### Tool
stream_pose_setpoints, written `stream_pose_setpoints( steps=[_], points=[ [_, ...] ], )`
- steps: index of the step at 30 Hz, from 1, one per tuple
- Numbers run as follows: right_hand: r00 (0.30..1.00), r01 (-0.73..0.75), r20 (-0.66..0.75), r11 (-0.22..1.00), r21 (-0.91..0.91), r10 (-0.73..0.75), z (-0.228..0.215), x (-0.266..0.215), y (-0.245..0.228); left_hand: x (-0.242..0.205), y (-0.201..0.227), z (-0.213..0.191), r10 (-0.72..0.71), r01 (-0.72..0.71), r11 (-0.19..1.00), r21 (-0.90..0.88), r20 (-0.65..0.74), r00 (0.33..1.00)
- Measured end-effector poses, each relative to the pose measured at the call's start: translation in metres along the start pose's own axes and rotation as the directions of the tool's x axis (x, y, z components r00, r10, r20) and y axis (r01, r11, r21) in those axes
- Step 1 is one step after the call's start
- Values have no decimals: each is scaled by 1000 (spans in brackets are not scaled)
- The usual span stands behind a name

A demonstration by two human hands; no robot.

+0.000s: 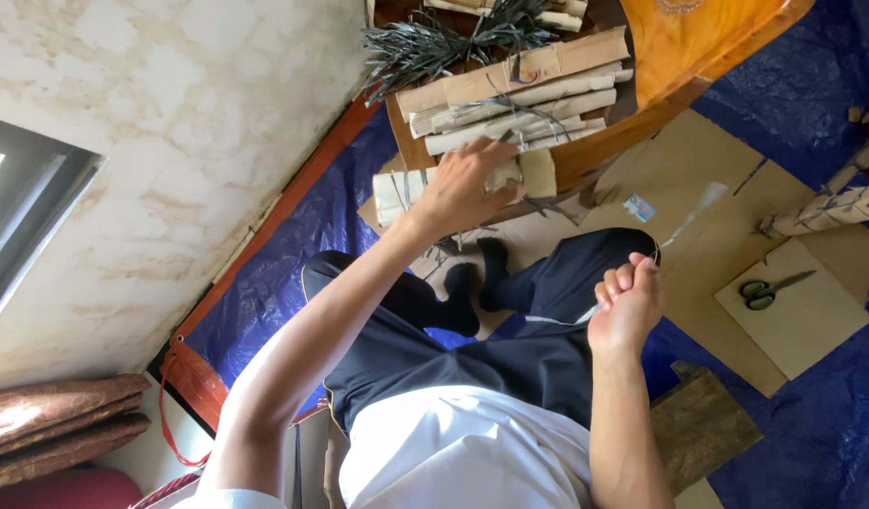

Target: Bundling wooden slats and furniture components together using wire and protective paper wrapping.

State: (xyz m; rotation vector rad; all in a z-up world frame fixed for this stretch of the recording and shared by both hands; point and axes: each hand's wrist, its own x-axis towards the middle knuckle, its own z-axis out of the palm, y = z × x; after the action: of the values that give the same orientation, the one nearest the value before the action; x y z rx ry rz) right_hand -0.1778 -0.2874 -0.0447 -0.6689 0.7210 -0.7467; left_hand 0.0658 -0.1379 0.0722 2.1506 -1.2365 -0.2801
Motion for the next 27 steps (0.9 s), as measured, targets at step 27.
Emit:
stream_pose_setpoints(
  steps=[27],
  points=[
    [755,599,611,-128,-791,-237,184,157,-35,97,-241,29,-301,252,948,192,299,905]
  ],
)
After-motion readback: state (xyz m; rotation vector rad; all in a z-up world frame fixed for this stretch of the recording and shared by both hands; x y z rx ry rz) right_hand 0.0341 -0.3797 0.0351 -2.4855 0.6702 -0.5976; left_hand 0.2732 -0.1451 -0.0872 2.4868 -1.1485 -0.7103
